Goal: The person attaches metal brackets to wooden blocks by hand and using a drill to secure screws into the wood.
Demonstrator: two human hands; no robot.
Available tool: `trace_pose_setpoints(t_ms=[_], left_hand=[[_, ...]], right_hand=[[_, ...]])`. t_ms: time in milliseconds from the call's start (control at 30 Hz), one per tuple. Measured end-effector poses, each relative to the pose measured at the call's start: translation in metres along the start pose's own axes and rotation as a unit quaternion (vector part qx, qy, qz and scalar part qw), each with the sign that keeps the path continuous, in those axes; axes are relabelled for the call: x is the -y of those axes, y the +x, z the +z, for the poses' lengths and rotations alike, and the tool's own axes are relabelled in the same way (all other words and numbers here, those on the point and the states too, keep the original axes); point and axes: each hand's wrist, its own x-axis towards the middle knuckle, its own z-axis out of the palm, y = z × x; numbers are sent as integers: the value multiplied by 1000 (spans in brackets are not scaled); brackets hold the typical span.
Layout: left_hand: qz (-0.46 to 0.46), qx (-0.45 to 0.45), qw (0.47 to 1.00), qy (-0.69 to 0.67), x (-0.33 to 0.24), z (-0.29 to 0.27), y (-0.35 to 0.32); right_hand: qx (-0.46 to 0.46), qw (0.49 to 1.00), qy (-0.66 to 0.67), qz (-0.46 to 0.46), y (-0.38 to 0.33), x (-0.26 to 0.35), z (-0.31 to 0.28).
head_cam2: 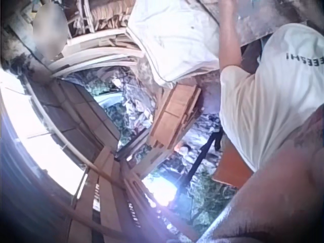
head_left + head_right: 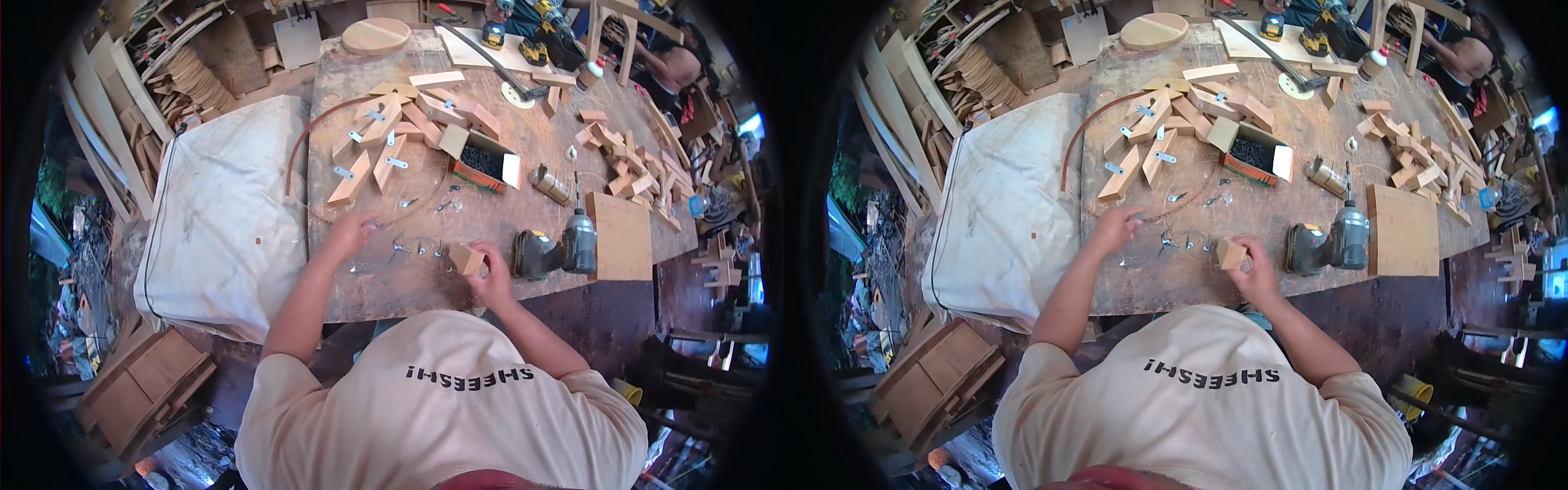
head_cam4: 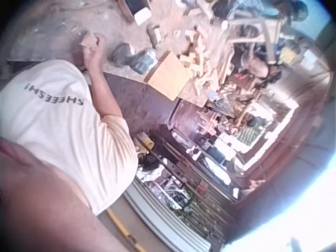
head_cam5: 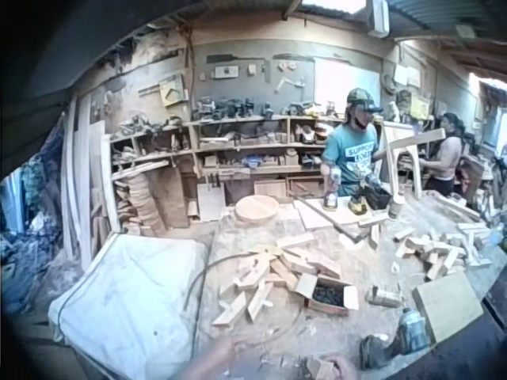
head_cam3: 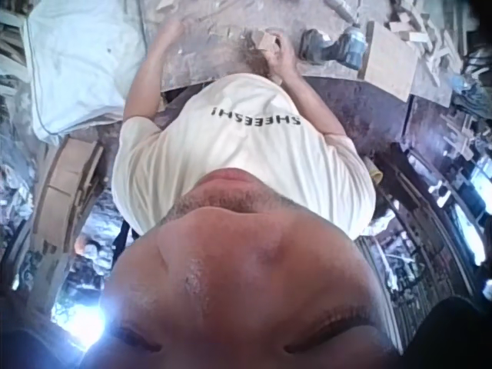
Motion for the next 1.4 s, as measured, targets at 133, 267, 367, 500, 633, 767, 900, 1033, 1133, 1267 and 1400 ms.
trace_pose_setpoints(t_ms=[133, 267, 367, 500, 633, 767, 900, 1033, 1133, 1267, 1400], left_hand=[[-78, 47, 966, -242, -13, -12, -11], [10, 221, 947, -234, -26, 25, -36], [136, 261, 939, -180, -49, 70, -53], [308, 82, 944, -88, -63, 120, -27], [125, -76, 982, -116, -31, 115, 23], [150, -153, 974, -74, -40, 56, 19], [-24, -71, 975, -210, -60, 46, -13], [-146, -99, 929, -324, -78, 83, -31], [-107, -154, 961, -202, -101, 121, -42], [-107, -130, 978, -125, -141, 142, -60], [-126, -124, 983, -47, -151, 151, -62]], right_hand=[[-65, 988, 63, 128, -4, -4, 12], [-35, 981, 125, 142, 10, -6, 42], [3, 977, 172, 126, 34, -2, 60], [-9, 984, 169, 48, 60, 14, 43], [-51, 986, 161, 1, 49, 34, 5], [-38, 992, 119, 19, 10, 14, -28], [51, 973, 222, 30, -8, -9, -38], [155, 976, 35, -147, 9, -27, -42], [197, 963, -60, -174, 8, -64, -46], [235, 956, -8, -173, 2, -79, -51], [218, 954, -72, -193, -1, -88, -47]])
